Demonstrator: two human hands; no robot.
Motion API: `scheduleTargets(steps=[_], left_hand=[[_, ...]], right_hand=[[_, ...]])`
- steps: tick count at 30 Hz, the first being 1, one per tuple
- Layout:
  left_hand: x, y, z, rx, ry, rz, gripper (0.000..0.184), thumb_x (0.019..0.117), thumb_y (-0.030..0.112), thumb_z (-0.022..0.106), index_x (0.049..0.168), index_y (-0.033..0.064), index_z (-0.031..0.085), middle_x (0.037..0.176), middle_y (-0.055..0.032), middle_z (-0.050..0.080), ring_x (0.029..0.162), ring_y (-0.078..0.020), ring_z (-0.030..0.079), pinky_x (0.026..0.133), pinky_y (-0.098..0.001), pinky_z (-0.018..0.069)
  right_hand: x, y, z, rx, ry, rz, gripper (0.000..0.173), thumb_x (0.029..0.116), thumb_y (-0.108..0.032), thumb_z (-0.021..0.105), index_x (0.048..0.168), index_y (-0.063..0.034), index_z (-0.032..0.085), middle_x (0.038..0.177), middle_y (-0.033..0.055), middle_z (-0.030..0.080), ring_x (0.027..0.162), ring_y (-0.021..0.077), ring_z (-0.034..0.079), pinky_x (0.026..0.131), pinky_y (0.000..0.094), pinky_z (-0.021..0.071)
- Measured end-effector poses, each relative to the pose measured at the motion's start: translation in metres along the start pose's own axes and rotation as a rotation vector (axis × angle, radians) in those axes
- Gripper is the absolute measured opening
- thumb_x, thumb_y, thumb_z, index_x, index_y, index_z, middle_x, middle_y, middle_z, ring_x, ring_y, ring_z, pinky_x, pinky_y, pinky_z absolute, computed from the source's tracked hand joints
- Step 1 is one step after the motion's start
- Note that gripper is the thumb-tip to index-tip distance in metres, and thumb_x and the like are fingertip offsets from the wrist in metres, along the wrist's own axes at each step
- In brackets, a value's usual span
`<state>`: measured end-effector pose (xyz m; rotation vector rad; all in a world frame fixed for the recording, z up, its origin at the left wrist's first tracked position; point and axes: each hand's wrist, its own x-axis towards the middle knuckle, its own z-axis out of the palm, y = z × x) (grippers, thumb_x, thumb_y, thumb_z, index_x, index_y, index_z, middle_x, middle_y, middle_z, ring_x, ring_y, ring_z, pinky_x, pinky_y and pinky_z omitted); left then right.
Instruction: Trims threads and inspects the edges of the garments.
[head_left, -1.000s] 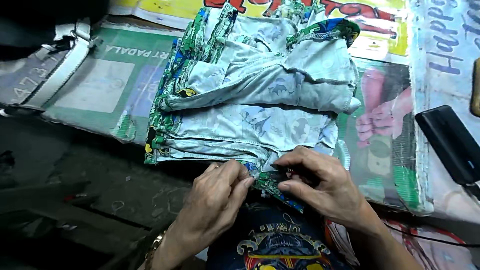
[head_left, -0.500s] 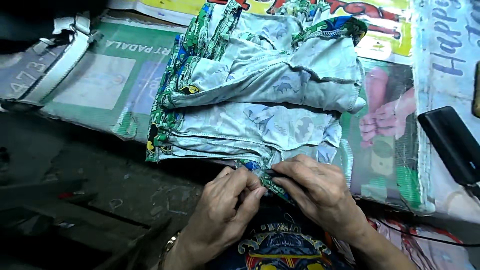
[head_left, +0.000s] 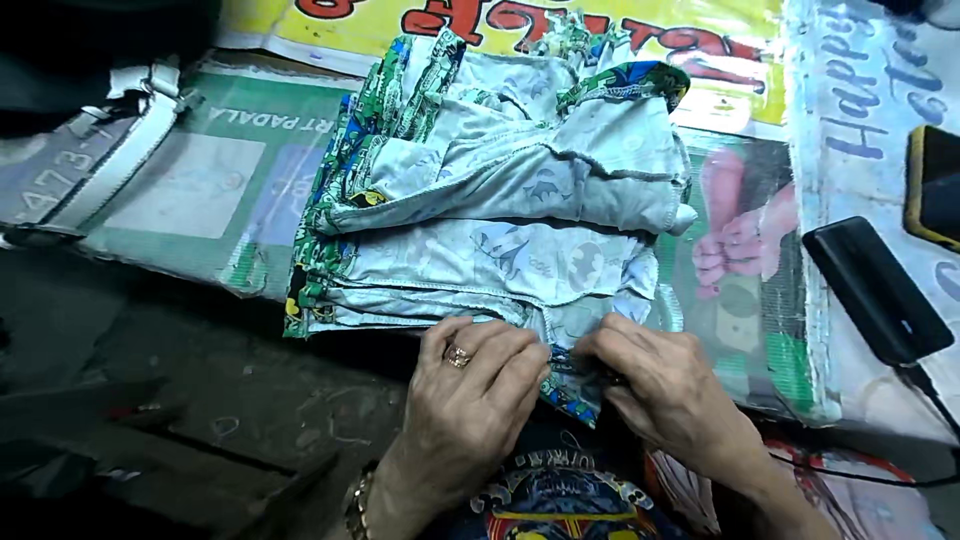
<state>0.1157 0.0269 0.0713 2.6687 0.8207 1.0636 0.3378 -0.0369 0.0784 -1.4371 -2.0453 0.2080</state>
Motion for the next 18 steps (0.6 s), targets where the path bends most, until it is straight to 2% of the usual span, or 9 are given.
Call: scheduleTargets(steps=[3, 6, 7, 9, 10, 12, 13, 15, 18], left_hand=[[0.007, 0.000, 0.003, 0.027, -0.042, 0.005, 0.022, 0.1037, 0.033, 0.061, 0.111, 0.0142, 0.071, 0.107, -0.0031, 0.075, 0.107, -0.0159, 0.068, 0.105, -0.0415, 0.0425], [0.017, 0.001, 0.002, -0.014, -0.012, 0.002, 0.016, 0.1035, 0.026, 0.060, 0.109, 0.0151, 0.071, 0.109, -0.0029, 0.075, 0.108, -0.0160, 0.067, 0.103, -0.0404, 0.0432], [0.021, 0.002, 0.002, -0.061, 0.014, -0.006, 0.014, 0.1029, 0.022, 0.060, 0.108, 0.0147, 0.071, 0.111, -0.0036, 0.074, 0.110, -0.0164, 0.066, 0.102, -0.0393, 0.0438], [0.030, 0.003, 0.003, -0.281, 0.067, -0.070, 0.011, 0.1021, 0.015, 0.059, 0.106, 0.0117, 0.069, 0.116, -0.0029, 0.072, 0.114, -0.0125, 0.064, 0.101, -0.0322, 0.0463], [0.035, 0.004, 0.002, -0.463, 0.080, -0.142, 0.010, 0.1021, 0.013, 0.058, 0.106, 0.0108, 0.067, 0.113, 0.0001, 0.074, 0.111, -0.0069, 0.066, 0.098, -0.0260, 0.0504], [0.047, 0.003, 0.000, -0.894, 0.091, -0.352, 0.008, 0.1009, 0.011, 0.060, 0.107, 0.0139, 0.065, 0.099, 0.0068, 0.073, 0.092, 0.0016, 0.068, 0.082, -0.0163, 0.0564], [0.052, 0.001, -0.001, -1.093, 0.098, -0.455, 0.009, 0.1000, 0.011, 0.062, 0.107, 0.0166, 0.066, 0.092, 0.0072, 0.073, 0.084, 0.0011, 0.068, 0.076, -0.0170, 0.0567], [0.060, -0.004, -0.002, -1.358, 0.101, -0.580, 0.012, 0.0989, 0.010, 0.064, 0.108, 0.0167, 0.067, 0.086, 0.0016, 0.073, 0.082, -0.0051, 0.071, 0.080, -0.0241, 0.0595], [0.062, -0.002, -0.001, -1.337, 0.081, -0.558, 0.015, 0.1009, 0.008, 0.061, 0.113, 0.0160, 0.063, 0.086, 0.0015, 0.073, 0.082, -0.0041, 0.070, 0.081, -0.0224, 0.0582]], right_hand=[[0.002, 0.007, -0.008, 0.262, 0.006, 0.029, 0.014, 0.1008, -0.017, 0.061, 0.097, -0.0074, 0.071, 0.089, 0.0062, 0.065, 0.078, 0.0107, 0.063, 0.063, 0.0230, 0.0499], [0.009, 0.011, -0.017, 0.459, 0.020, 0.016, 0.017, 0.1041, -0.015, 0.058, 0.101, -0.0015, 0.067, 0.098, 0.0083, 0.068, 0.089, 0.0079, 0.064, 0.078, 0.0202, 0.0537], [0.012, 0.011, -0.020, 0.518, 0.027, 0.026, 0.018, 0.1055, -0.015, 0.056, 0.103, 0.0002, 0.065, 0.097, 0.0080, 0.068, 0.089, 0.0054, 0.064, 0.079, 0.0179, 0.0536], [0.018, 0.009, -0.024, 0.646, 0.055, 0.079, 0.018, 0.1068, -0.015, 0.053, 0.103, 0.0007, 0.062, 0.093, 0.0044, 0.065, 0.079, -0.0005, 0.059, 0.071, 0.0130, 0.0504], [0.021, 0.008, -0.026, 0.706, 0.075, 0.112, 0.016, 0.1065, -0.014, 0.053, 0.103, -0.0008, 0.060, 0.091, 0.0015, 0.063, 0.076, -0.0030, 0.057, 0.067, 0.0112, 0.0484], [0.027, 0.004, -0.029, 0.787, 0.112, 0.159, 0.011, 0.1060, -0.014, 0.054, 0.104, -0.0043, 0.058, 0.089, -0.0038, 0.062, 0.075, -0.0067, 0.055, 0.066, 0.0087, 0.0462], [0.029, 0.004, -0.029, 0.795, 0.129, 0.166, 0.009, 0.1056, -0.013, 0.054, 0.104, -0.0046, 0.058, 0.089, -0.0047, 0.061, 0.075, -0.0073, 0.055, 0.066, 0.0082, 0.0462], [0.032, 0.005, -0.030, 0.742, 0.152, 0.170, 0.009, 0.1053, -0.011, 0.054, 0.104, -0.0037, 0.059, 0.089, -0.0038, 0.061, 0.075, -0.0063, 0.055, 0.066, 0.0088, 0.0468], [0.032, 0.008, -0.027, 0.507, 0.203, 0.177, 0.015, 0.1054, -0.015, 0.055, 0.105, -0.0030, 0.065, 0.093, 0.0000, 0.065, 0.082, -0.0025, 0.061, 0.074, 0.0118, 0.0518]])
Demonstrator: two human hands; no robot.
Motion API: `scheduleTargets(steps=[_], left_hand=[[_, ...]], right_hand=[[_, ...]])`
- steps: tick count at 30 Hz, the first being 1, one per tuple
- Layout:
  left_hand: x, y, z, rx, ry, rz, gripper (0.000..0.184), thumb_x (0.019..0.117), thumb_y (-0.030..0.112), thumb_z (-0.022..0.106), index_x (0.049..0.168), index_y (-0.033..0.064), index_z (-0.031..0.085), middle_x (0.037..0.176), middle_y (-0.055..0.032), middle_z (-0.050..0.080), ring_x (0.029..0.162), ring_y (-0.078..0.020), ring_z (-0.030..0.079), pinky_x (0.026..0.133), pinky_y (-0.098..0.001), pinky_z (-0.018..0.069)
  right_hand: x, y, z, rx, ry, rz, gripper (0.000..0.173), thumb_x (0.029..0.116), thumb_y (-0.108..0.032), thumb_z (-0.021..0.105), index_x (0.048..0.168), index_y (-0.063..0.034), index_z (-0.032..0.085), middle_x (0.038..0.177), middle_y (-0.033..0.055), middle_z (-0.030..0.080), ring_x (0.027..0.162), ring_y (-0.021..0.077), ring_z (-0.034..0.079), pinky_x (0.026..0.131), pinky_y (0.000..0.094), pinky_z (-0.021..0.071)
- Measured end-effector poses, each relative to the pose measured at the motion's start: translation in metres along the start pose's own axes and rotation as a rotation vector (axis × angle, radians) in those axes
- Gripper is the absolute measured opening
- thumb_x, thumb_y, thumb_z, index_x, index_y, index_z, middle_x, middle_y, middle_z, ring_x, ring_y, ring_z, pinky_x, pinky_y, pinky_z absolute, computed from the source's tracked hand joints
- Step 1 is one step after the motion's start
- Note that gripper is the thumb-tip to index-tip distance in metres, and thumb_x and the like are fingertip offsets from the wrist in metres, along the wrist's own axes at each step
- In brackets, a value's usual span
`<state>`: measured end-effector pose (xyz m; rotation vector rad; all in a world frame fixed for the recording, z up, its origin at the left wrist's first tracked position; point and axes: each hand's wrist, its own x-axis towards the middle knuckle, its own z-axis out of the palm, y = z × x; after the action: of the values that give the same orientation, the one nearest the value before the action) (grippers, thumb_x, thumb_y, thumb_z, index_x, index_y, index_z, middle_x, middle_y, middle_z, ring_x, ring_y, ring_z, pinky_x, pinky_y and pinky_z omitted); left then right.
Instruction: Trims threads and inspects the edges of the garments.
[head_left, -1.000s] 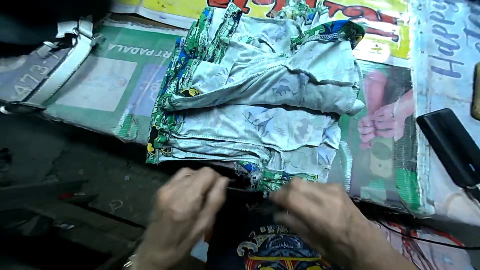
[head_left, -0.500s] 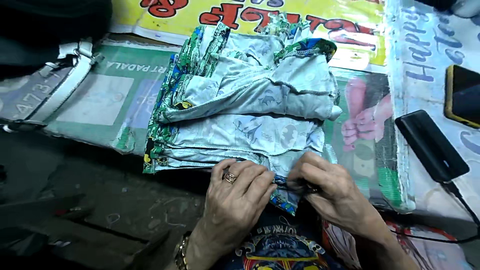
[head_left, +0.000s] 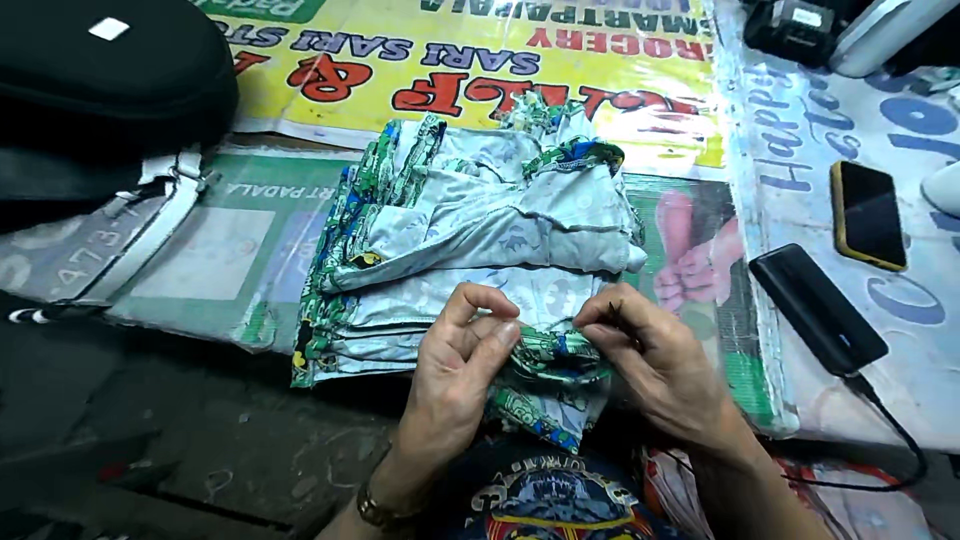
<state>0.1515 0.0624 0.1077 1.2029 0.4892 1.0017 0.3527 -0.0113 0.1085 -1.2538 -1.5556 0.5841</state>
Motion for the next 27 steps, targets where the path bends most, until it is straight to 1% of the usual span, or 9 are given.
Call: scheduleTargets(steps=[3, 5, 7, 9, 11, 15, 17, 21, 27], left_hand=[[-0.003, -0.003, 0.006, 0.184, 0.002, 0.117, 0.015, 0.1018, 0.007, 0.059, 0.114, 0.0157, 0.058, 0.087, 0.0059, 0.071, 0.079, 0.0004, 0.067, 0.077, -0.0162, 0.0555], [-0.004, -0.005, 0.009, 0.280, 0.004, 0.189, 0.013, 0.1022, 0.007, 0.058, 0.113, 0.0146, 0.058, 0.091, 0.0075, 0.071, 0.082, 0.0013, 0.067, 0.077, -0.0150, 0.0554], [-0.004, -0.007, 0.011, 0.350, -0.014, 0.235, 0.012, 0.1028, 0.007, 0.058, 0.113, 0.0123, 0.057, 0.096, 0.0072, 0.071, 0.085, 0.0016, 0.067, 0.079, -0.0149, 0.0561], [-0.004, -0.009, 0.012, 0.397, -0.017, 0.267, 0.012, 0.1021, 0.005, 0.058, 0.113, 0.0094, 0.057, 0.098, 0.0053, 0.072, 0.086, 0.0011, 0.069, 0.079, -0.0152, 0.0573], [-0.003, -0.009, 0.011, 0.423, -0.016, 0.289, 0.013, 0.1011, 0.003, 0.059, 0.113, 0.0074, 0.056, 0.098, 0.0040, 0.073, 0.086, 0.0014, 0.069, 0.078, -0.0142, 0.0570], [-0.002, -0.007, 0.012, 0.408, -0.013, 0.261, 0.013, 0.0995, 0.002, 0.059, 0.111, 0.0071, 0.056, 0.092, 0.0048, 0.072, 0.079, 0.0034, 0.066, 0.074, -0.0124, 0.0548], [-0.001, -0.007, 0.013, 0.398, -0.026, 0.252, 0.012, 0.0989, 0.001, 0.059, 0.110, 0.0061, 0.056, 0.093, 0.0037, 0.072, 0.080, 0.0027, 0.067, 0.074, -0.0133, 0.0559], [0.001, -0.008, 0.012, 0.439, -0.052, 0.249, 0.009, 0.0983, -0.001, 0.057, 0.106, 0.0032, 0.058, 0.092, 0.0019, 0.072, 0.081, 0.0027, 0.066, 0.075, -0.0131, 0.0554], [0.005, -0.011, 0.009, 0.601, -0.152, 0.295, 0.016, 0.0998, 0.001, 0.055, 0.106, -0.0004, 0.069, 0.097, -0.0032, 0.074, 0.089, 0.0004, 0.068, 0.080, -0.0152, 0.0552]], right_hand=[[-0.001, -0.002, 0.001, -0.040, 0.063, -0.048, 0.026, 0.1048, -0.029, 0.059, 0.109, -0.0045, 0.066, 0.094, -0.0010, 0.061, 0.081, -0.0036, 0.057, 0.072, 0.0104, 0.0492], [0.000, -0.005, 0.004, -0.016, 0.064, -0.064, 0.037, 0.0982, -0.037, 0.069, 0.113, -0.0039, 0.066, 0.092, -0.0022, 0.060, 0.079, -0.0067, 0.055, 0.070, 0.0075, 0.0475], [0.003, -0.005, 0.010, -0.006, 0.043, -0.078, 0.034, 0.0952, -0.032, 0.074, 0.111, -0.0018, 0.067, 0.091, 0.0000, 0.062, 0.078, -0.0048, 0.055, 0.069, 0.0087, 0.0478], [0.006, -0.001, 0.016, 0.008, 0.049, -0.099, 0.019, 0.0962, -0.019, 0.073, 0.099, 0.0004, 0.071, 0.088, 0.0036, 0.066, 0.078, -0.0001, 0.061, 0.070, 0.0122, 0.0519], [0.008, 0.002, 0.018, 0.034, 0.075, -0.116, 0.015, 0.0973, -0.013, 0.070, 0.093, 0.0016, 0.072, 0.085, 0.0041, 0.069, 0.078, 0.0003, 0.064, 0.071, 0.0127, 0.0530], [0.007, 0.004, 0.016, 0.187, 0.078, -0.053, 0.015, 0.0998, -0.012, 0.066, 0.091, 0.0006, 0.067, 0.082, 0.0004, 0.069, 0.073, -0.0025, 0.064, 0.068, 0.0121, 0.0553], [0.007, 0.005, 0.016, 0.201, 0.070, -0.040, 0.016, 0.1005, -0.013, 0.065, 0.090, 0.0000, 0.065, 0.079, -0.0005, 0.067, 0.071, -0.0033, 0.062, 0.065, 0.0112, 0.0537], [0.006, 0.004, 0.013, 0.038, 0.130, -0.095, 0.023, 0.1008, -0.019, 0.067, 0.085, -0.0021, 0.062, 0.074, -0.0010, 0.061, 0.068, -0.0052, 0.055, 0.062, 0.0085, 0.0452], [0.012, 0.002, 0.008, -0.146, 0.142, -0.164, 0.022, 0.0977, -0.017, 0.069, 0.082, -0.0029, 0.061, 0.071, -0.0003, 0.059, 0.065, -0.0035, 0.053, 0.060, 0.0093, 0.0425]])
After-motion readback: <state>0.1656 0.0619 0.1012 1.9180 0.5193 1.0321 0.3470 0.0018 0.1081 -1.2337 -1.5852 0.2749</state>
